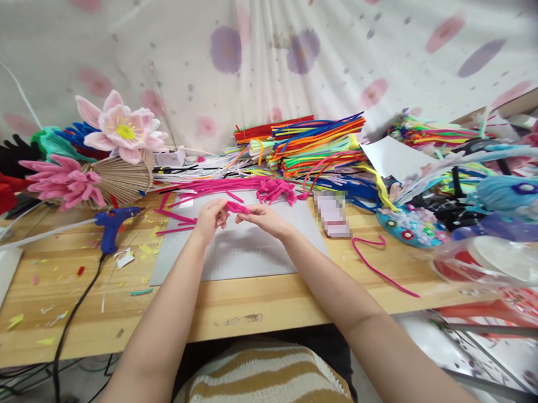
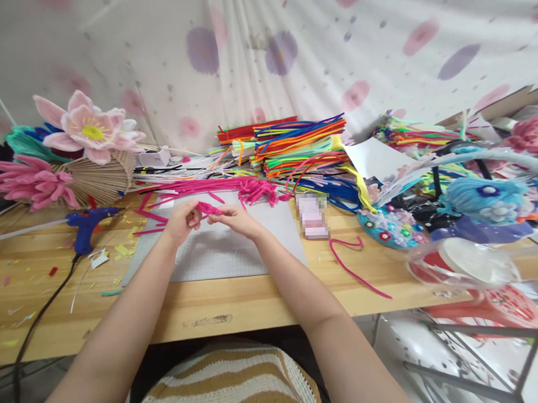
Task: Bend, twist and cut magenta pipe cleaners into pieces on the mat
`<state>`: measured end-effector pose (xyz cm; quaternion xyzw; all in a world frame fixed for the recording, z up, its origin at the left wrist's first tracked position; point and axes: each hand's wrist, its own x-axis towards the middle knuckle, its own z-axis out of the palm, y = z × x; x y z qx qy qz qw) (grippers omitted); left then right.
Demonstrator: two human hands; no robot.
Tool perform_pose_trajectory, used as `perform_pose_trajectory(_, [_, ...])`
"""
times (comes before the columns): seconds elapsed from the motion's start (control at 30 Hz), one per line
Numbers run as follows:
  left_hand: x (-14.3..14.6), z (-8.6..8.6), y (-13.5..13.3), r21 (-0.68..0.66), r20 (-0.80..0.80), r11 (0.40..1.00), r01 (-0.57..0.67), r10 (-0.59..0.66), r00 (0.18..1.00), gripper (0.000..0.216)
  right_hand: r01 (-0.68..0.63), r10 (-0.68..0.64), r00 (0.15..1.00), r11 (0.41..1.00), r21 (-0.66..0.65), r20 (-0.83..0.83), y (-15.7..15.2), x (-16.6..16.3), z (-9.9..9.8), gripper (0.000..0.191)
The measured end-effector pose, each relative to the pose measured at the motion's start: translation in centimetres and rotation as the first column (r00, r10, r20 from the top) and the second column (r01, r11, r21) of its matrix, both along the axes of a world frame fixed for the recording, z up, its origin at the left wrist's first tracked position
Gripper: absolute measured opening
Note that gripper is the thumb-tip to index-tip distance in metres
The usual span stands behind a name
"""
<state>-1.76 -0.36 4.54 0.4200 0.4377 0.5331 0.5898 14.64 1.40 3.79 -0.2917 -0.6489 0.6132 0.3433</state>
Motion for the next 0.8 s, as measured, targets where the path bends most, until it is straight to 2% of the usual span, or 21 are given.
perform_pose_trajectory(0.17, [1.4,-0.6,-0.1,-0.017,-0.115,0.998,-0.059,0.057,0.992,0.032,-0.090,0.090,0.996,0.996,0.019,-0.013,-0.1,-0.7,-0.9,0.025])
perform_pose_trajectory(0.27, [1.2,-0.4,0.0,0.003,-0.174,0.995,-0.098,0.097,0.980,0.031,-0.037,0.037,0.999,0.998,0.050,-0.006,-0.1,-0.3,-0.9,0.025])
perform_pose_trajectory(0.43, [1.1,0.0,0.5,0.092,-0.266,0.994,-0.059,0.082,0.960,0.029,0.014,-0.018,0.999,0.996,0.090,0.038,0.1,0.0,-0.4,0.023])
perform_pose_trajectory(0.53, [1.4,0.3,0.6,0.071,-0.215,0.997,-0.038,0.053,0.975,0.029,0.070,-0.066,0.997,0.990,0.121,-0.029,-0.1,-0.4,-0.6,0.023])
perform_pose_trajectory(0.7, [1.7,0.8,0.4,-0.113,-0.021,0.990,0.082,-0.085,0.996,0.032,0.175,-0.157,0.980,0.974,0.142,-0.126,-0.8,-1.0,-1.2,0.022])
perform_pose_trajectory(0.8, [1.8,0.6,0.4,-0.106,0.020,0.988,0.115,-0.113,0.993,0.033,0.217,-0.201,0.970,0.968,0.123,-0.134,-1.2,-1.2,-1.4,0.024])
